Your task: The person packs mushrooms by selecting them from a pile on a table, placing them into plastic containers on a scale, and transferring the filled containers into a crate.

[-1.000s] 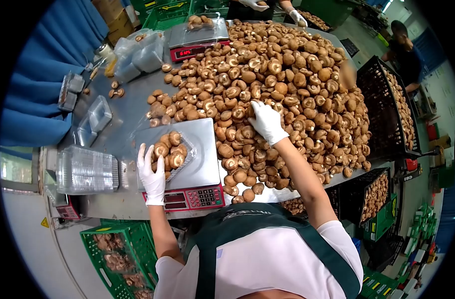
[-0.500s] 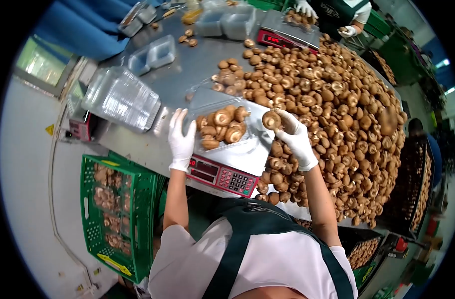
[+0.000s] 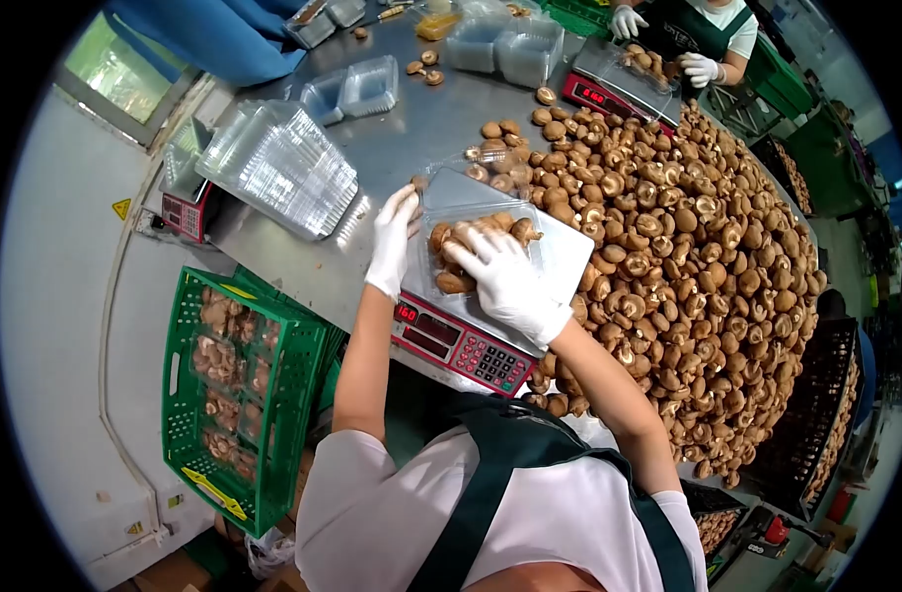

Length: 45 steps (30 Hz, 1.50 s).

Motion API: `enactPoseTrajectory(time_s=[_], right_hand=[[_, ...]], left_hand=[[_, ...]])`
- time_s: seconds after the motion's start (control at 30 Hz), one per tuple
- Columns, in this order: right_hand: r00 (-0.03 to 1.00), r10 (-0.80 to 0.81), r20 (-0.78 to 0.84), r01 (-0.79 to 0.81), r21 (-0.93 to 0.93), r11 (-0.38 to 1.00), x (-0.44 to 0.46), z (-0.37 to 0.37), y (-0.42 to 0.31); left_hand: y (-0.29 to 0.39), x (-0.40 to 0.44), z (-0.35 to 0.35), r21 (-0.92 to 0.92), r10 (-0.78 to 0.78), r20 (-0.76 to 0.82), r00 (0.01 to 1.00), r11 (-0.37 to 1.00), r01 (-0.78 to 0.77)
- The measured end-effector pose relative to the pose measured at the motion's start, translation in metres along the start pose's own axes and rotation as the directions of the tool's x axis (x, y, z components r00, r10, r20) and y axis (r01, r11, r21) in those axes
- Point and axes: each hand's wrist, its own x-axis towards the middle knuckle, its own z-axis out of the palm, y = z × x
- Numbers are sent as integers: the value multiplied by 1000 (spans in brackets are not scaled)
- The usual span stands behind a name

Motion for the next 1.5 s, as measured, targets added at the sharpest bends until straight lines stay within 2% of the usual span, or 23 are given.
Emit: enactPoseTrajectory(time_s=[0.1,0.3,0.37,0.4,0.43,0.47,0.5,0.57,0.6,0.63,0.7,0.77,0.83,1.07,1.13,1.17,1.2,1.23,1.27,1.3,1.33,1.43,1.5], right_hand=[[966,197,-167,-162,203,966,-14,-28,2],[822,558,-114,-449,472,759,-68,-61,25],[665,747,-13,-585,611,532,-81,-63,28],[643,765,-46,-549,669,501,-86,-61,30],[639,763,-95,-502,700,507,-90,-54,36],[609,793,-14,-541,724,428,-94,-51,38],[575,815,69,-578,739,346,-94,-51,38],[607,774,181,-675,632,381,-91,-42,39],[572,763,301,-707,653,273,-81,-47,30],[577,724,379,-766,558,319,-78,-39,37],[600,683,417,-655,746,119,-78,-22,39],[590,692,416,-637,767,82,-81,-14,45],[593,617,517,-531,827,-182,-81,-12,52],[563,658,500,-479,846,-233,-92,-7,49],[534,688,491,-476,848,-236,-94,-15,45],[503,714,487,-477,845,-240,-97,-18,42],[493,814,307,-485,874,-36,-97,-16,34],[529,832,165,-669,684,290,-95,-17,33],[553,818,158,-690,636,344,-94,-19,29],[576,803,152,-707,586,396,-85,-29,17],[746,644,-167,-585,298,754,-82,-21,19],[895,255,-366,-321,-130,938,-67,-14,25],[930,202,-306,-266,-181,947,-57,-15,20]], left_hand=[[-1,22,2,-127,-47,44,998,991,52],[10,14,-5,-402,121,49,991,911,-92],[18,-16,-16,-73,290,190,938,957,-281],[23,-32,-23,163,339,302,891,902,-399],[19,-45,-26,168,341,305,889,900,-403],[12,-58,-28,446,503,368,782,642,-624],[3,-70,-29,637,600,481,640,263,-725],[-22,-93,-25,503,378,129,917,772,-389],[-31,-96,-26,487,234,83,969,839,-245],[-37,-97,-29,488,235,85,968,837,-246],[-38,-98,-29,247,-129,69,989,963,109],[-32,-105,-21,206,-113,65,991,974,98],[-32,-103,-19,114,-178,102,979,979,167],[-41,-101,-16,104,-156,76,985,983,148],[-43,-100,-17,426,2,10,1000,905,-6],[-43,-101,-16,427,0,15,1000,904,-6],[-36,-102,-13,470,204,4,979,863,-182],[-27,-104,-10,513,400,3,917,786,-345],[-15,-102,-10,408,331,49,942,855,-321],[-16,-89,-14,467,502,108,858,736,-489],[-6,-85,-11,493,536,142,832,691,-529],[16,-67,0,481,605,192,772,628,-612],[22,-53,3,321,587,241,772,703,-635]])
